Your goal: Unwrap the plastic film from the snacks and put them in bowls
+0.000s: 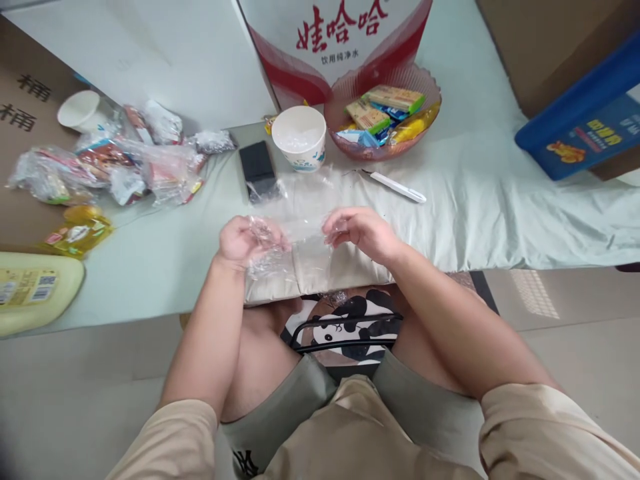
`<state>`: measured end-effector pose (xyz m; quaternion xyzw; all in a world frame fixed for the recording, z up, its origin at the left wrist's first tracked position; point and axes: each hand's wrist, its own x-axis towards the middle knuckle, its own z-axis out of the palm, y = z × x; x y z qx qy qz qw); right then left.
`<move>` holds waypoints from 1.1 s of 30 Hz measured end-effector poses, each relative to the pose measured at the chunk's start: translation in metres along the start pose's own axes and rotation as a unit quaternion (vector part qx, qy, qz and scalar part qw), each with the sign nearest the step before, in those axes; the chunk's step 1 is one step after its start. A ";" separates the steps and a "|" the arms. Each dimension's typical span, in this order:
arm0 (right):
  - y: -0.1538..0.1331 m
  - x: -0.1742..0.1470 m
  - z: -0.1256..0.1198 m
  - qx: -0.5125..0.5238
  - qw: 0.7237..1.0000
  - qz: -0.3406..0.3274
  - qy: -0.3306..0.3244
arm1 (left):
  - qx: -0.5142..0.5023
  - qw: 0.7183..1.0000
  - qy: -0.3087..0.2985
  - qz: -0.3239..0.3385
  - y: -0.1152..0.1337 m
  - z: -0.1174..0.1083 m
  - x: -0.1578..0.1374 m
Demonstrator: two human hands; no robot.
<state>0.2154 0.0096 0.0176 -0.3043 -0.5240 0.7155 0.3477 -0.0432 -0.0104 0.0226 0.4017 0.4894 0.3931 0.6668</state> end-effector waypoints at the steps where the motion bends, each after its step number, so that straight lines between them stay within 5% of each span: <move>1: 0.002 0.002 -0.001 -0.029 1.000 -0.002 0.009 | 0.039 0.999 0.011 0.006 -0.003 0.000 0.003; 5: 0.015 0.008 0.001 -0.134 0.985 -0.010 0.109 | 0.151 0.984 0.055 0.075 -0.012 0.003 0.011; 12: 0.019 0.013 0.001 -0.120 0.975 -0.033 0.186 | 0.015 0.989 0.087 0.120 -0.009 0.003 0.010; 18: 0.010 0.012 0.009 -0.061 0.993 0.022 0.100 | -0.082 0.994 0.045 0.061 -0.008 0.015 0.011; 25: 0.013 0.008 0.004 -0.143 0.983 0.064 0.095 | 0.014 0.998 0.068 -0.008 -0.010 0.018 0.007; 29: 0.009 0.002 0.004 -0.115 0.992 0.028 0.052 | 0.020 0.999 0.034 -0.008 -0.006 0.016 0.003; 33: 0.000 -0.002 0.004 -0.040 0.995 -0.027 0.086 | -0.033 0.997 0.067 0.031 -0.002 0.013 -0.001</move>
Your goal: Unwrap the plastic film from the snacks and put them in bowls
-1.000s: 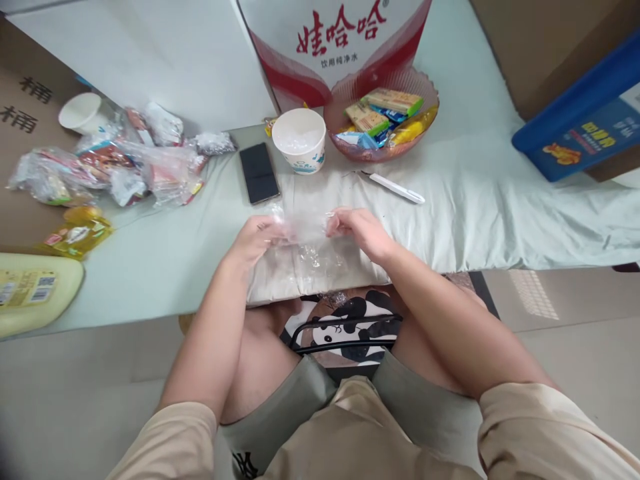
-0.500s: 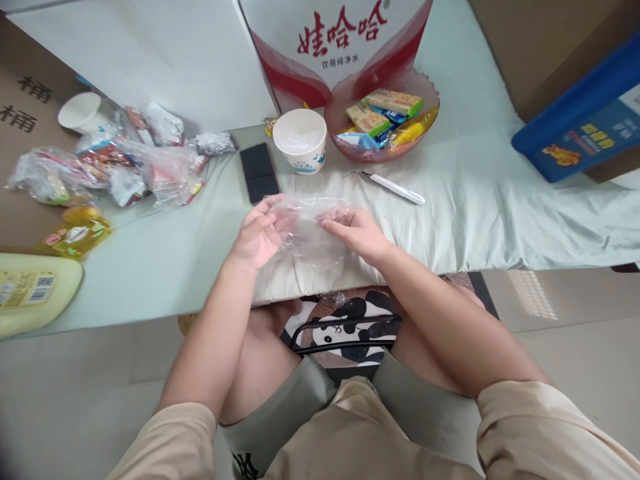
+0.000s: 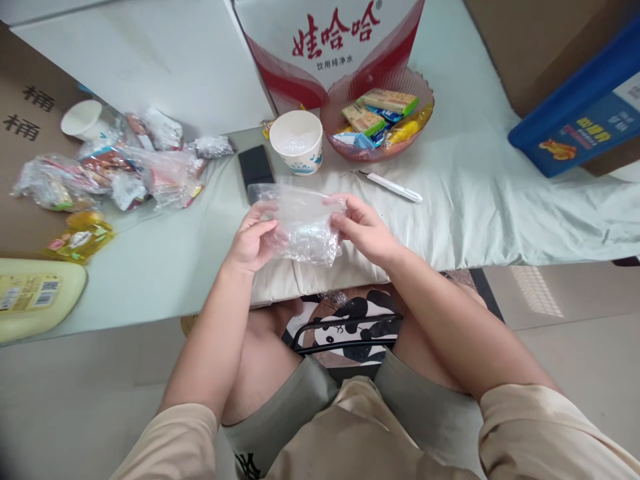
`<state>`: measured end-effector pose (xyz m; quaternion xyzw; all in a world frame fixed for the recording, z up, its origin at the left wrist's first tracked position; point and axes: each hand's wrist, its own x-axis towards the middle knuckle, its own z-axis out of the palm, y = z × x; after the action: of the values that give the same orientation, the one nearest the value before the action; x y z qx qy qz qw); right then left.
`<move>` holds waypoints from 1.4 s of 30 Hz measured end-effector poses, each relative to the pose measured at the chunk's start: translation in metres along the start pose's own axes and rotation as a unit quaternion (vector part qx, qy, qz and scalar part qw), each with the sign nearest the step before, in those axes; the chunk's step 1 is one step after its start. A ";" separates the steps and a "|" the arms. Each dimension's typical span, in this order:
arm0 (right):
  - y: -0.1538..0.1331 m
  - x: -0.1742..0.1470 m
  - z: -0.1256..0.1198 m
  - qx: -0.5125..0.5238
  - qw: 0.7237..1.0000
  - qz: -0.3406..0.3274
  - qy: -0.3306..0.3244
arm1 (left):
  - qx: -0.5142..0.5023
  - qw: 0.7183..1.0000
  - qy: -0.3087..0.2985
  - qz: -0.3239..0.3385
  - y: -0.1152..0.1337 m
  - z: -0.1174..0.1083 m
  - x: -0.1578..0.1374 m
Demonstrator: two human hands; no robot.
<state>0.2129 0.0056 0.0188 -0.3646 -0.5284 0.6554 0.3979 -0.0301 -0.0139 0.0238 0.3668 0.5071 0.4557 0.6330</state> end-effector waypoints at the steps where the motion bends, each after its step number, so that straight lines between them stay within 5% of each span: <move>1: -0.002 0.000 -0.001 0.018 1.000 -0.003 0.004 | -0.018 1.000 -0.004 0.007 0.001 -0.001 0.000; 7: 0.006 0.002 -0.007 -0.041 0.999 -0.013 0.025 | 0.068 0.995 -0.070 0.035 -0.005 -0.003 0.004; 10: 0.015 0.006 -0.004 -0.067 0.996 0.011 0.052 | 0.133 0.987 0.006 0.093 -0.013 0.000 0.009; 14: 0.017 0.010 0.002 -0.133 0.977 -0.006 0.165 | 0.214 0.941 0.160 0.208 -0.019 0.001 0.015; 16: 0.014 0.009 0.007 -0.195 0.964 -0.063 0.166 | 0.234 0.940 0.133 0.210 -0.023 0.004 0.015; 19: 0.011 0.004 0.016 -0.179 0.972 -0.136 0.071 | 0.186 0.964 0.000 0.188 -0.030 0.012 0.014; 22: 0.012 0.002 0.025 -0.041 0.996 -0.075 -0.034 | 0.110 0.976 -0.075 0.171 -0.034 0.023 0.012; 24: 0.014 0.004 0.028 0.021 0.999 -0.035 -0.032 | 0.086 0.980 -0.069 0.166 -0.034 0.027 0.009; 28: 0.017 0.010 0.033 -0.006 0.994 -0.061 0.093 | 0.047 0.988 -0.056 0.134 -0.029 0.025 0.000; 32: 0.019 0.006 0.038 -0.036 0.999 -0.034 0.014 | 0.072 0.990 -0.049 0.111 -0.023 0.013 -0.007; 35: 0.011 0.007 0.032 -0.095 0.991 -0.071 0.057 | 0.126 0.981 0.041 0.142 -0.017 0.007 -0.010; 39: -0.033 0.047 0.018 -0.298 0.936 -0.156 0.105 | 0.146 0.975 0.046 0.160 -0.007 0.004 -0.014; 42: -0.076 0.104 0.024 -0.534 0.811 -0.195 0.141 | 0.157 0.973 0.017 0.167 -0.001 0.003 -0.016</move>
<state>0.1584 0.0998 0.0913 -0.4975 -0.7931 0.1209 0.3301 -0.0280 -0.0291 0.0282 0.5329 0.5148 0.4758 0.4739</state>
